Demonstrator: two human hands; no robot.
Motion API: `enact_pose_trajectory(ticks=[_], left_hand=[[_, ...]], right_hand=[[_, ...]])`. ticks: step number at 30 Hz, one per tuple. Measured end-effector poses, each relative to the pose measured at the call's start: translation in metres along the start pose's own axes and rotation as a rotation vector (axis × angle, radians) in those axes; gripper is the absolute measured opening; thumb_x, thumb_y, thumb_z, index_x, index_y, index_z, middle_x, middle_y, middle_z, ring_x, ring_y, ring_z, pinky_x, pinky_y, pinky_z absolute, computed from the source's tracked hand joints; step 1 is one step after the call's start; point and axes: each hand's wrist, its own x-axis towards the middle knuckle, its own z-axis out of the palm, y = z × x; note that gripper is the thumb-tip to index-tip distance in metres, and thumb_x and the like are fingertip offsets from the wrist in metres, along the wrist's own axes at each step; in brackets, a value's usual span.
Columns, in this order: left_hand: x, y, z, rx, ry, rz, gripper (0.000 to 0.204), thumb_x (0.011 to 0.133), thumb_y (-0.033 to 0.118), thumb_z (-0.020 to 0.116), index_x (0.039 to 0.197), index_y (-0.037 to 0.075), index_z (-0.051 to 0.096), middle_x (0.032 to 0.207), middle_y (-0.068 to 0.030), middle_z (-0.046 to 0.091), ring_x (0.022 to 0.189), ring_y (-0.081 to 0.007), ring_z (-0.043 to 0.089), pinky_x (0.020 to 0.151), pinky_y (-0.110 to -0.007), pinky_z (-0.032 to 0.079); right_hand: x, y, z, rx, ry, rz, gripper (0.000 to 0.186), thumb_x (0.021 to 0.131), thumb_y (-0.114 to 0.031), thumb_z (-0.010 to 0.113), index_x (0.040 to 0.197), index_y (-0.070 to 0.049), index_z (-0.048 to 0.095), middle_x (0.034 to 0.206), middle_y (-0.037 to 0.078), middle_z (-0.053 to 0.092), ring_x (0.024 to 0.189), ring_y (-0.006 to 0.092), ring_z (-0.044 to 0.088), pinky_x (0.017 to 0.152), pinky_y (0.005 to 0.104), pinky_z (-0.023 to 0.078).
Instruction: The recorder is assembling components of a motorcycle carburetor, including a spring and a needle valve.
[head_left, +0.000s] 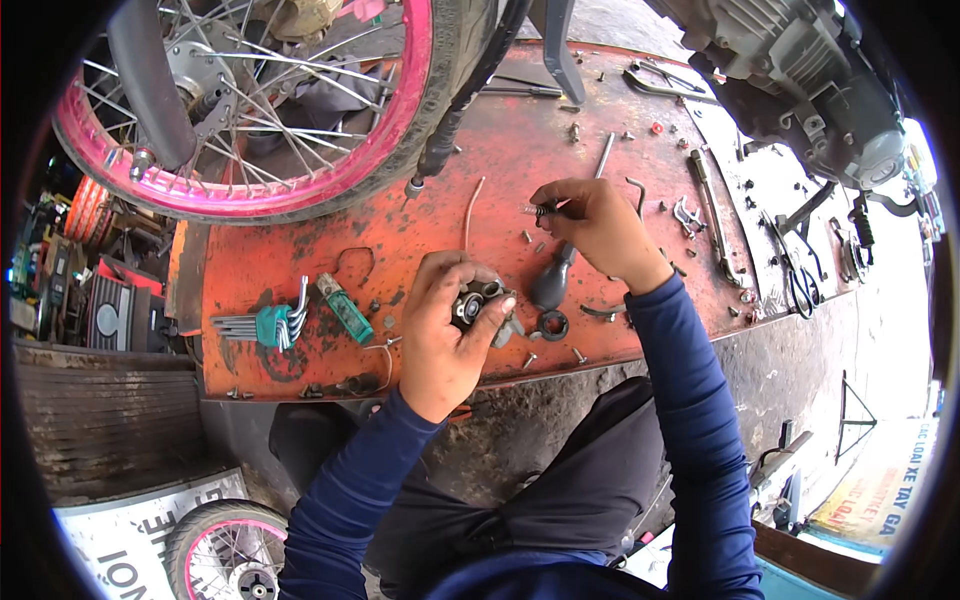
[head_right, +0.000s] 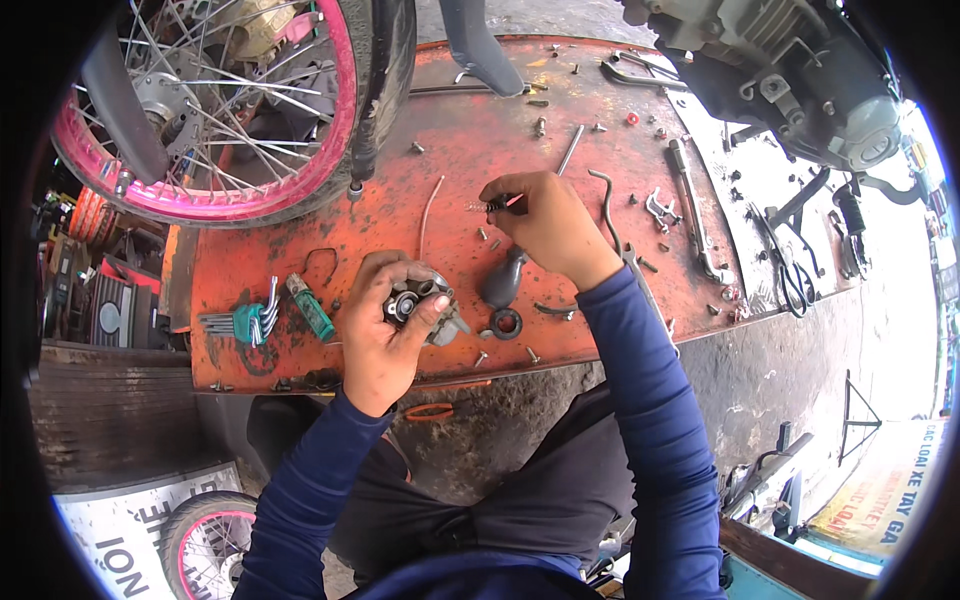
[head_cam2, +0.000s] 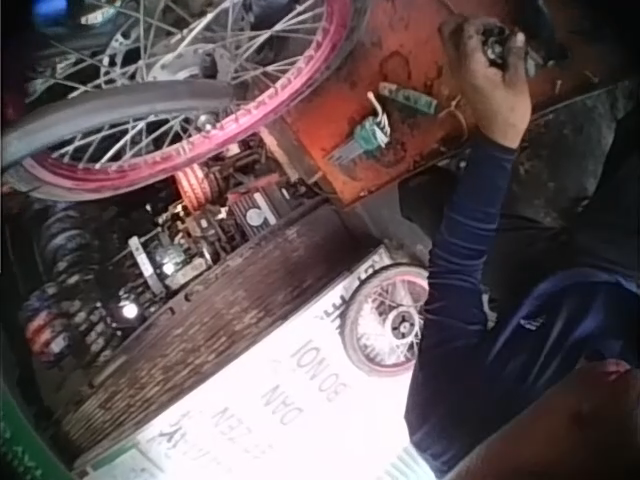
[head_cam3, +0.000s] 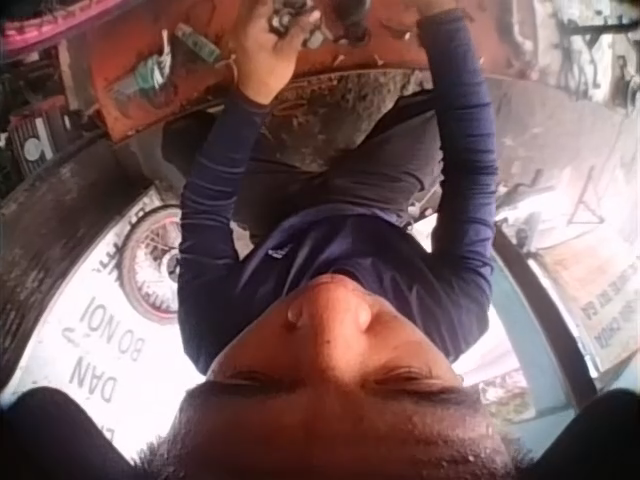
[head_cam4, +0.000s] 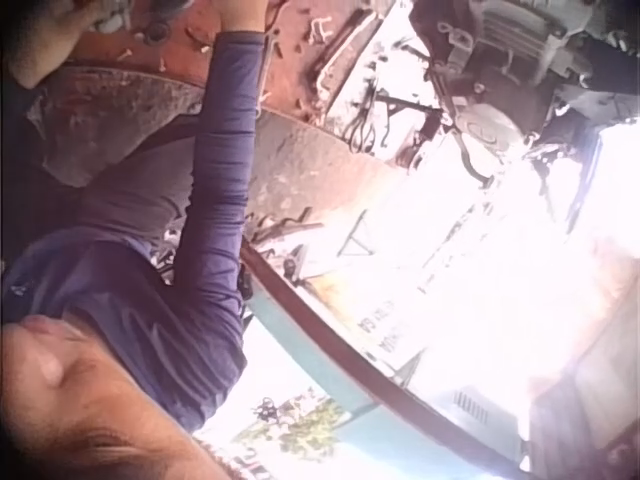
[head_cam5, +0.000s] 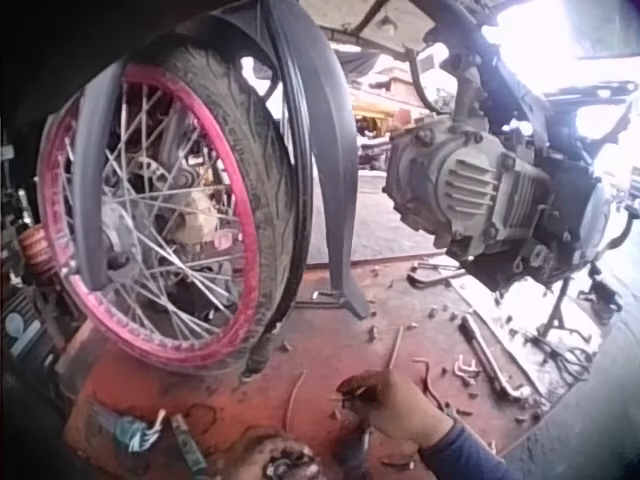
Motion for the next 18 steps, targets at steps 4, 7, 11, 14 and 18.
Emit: enact_pose_trajectory(ticks=[4, 7, 11, 14, 18], left_hand=[[-0.002, -0.004, 0.000, -0.028, 0.005, -0.041, 0.022, 0.083, 0.004, 0.077, 0.101, 0.001, 0.064, 0.104, -0.0121, 0.057, 0.088, -0.0237, 0.062, 0.075, -0.035, 0.052], [-0.003, -0.006, 0.001, -0.028, 0.006, -0.032, 0.023, 0.083, 0.005, 0.077, 0.102, 0.001, 0.064, 0.104, -0.0124, 0.057, 0.088, -0.0247, 0.063, 0.075, -0.036, 0.052], [-0.002, -0.011, 0.001, -0.071, -0.019, -0.055, 0.020, 0.088, 0.005, 0.075, 0.104, 0.001, 0.064, 0.109, -0.0082, 0.055, 0.085, -0.0138, 0.061, 0.076, -0.029, 0.052], [0.000, -0.010, -0.001, -0.098, -0.033, -0.101, 0.022, 0.086, 0.004, 0.076, 0.104, 0.001, 0.063, 0.110, -0.0076, 0.054, 0.085, -0.0131, 0.061, 0.076, -0.029, 0.052], [-0.002, -0.018, -0.003, -0.093, -0.041, -0.072, 0.036, 0.078, 0.000, 0.082, 0.107, 0.002, 0.061, 0.111, -0.0067, 0.053, 0.088, -0.0128, 0.061, 0.079, -0.029, 0.053]], right_hand=[[0.025, 0.012, 0.003, -0.179, -0.006, -0.082, 0.021, 0.082, 0.003, 0.065, 0.103, 0.002, 0.071, 0.081, 0.010, 0.072, 0.076, 0.0157, 0.070, 0.070, 0.0308, 0.054], [0.032, 0.013, 0.000, -0.326, -0.001, -0.127, 0.020, 0.080, 0.001, 0.068, 0.100, 0.002, 0.072, 0.089, 0.011, 0.073, 0.079, 0.0215, 0.071, 0.074, 0.0347, 0.054], [0.032, 0.017, -0.004, -0.351, -0.026, -0.157, 0.025, 0.079, -0.002, 0.072, 0.104, 0.000, 0.072, 0.098, 0.012, 0.071, 0.084, 0.0255, 0.069, 0.078, 0.0361, 0.054], [0.011, 0.001, 0.000, -0.335, 0.112, -0.146, 0.027, 0.078, -0.004, 0.071, 0.105, 0.000, 0.071, 0.106, 0.017, 0.069, 0.095, 0.0338, 0.069, 0.085, 0.0417, 0.055], [-0.033, -0.030, 0.018, -0.225, 0.445, -0.370, 0.027, 0.077, -0.001, 0.074, 0.104, 0.000, 0.070, 0.106, 0.014, 0.068, 0.092, 0.0292, 0.069, 0.082, 0.0370, 0.054]])
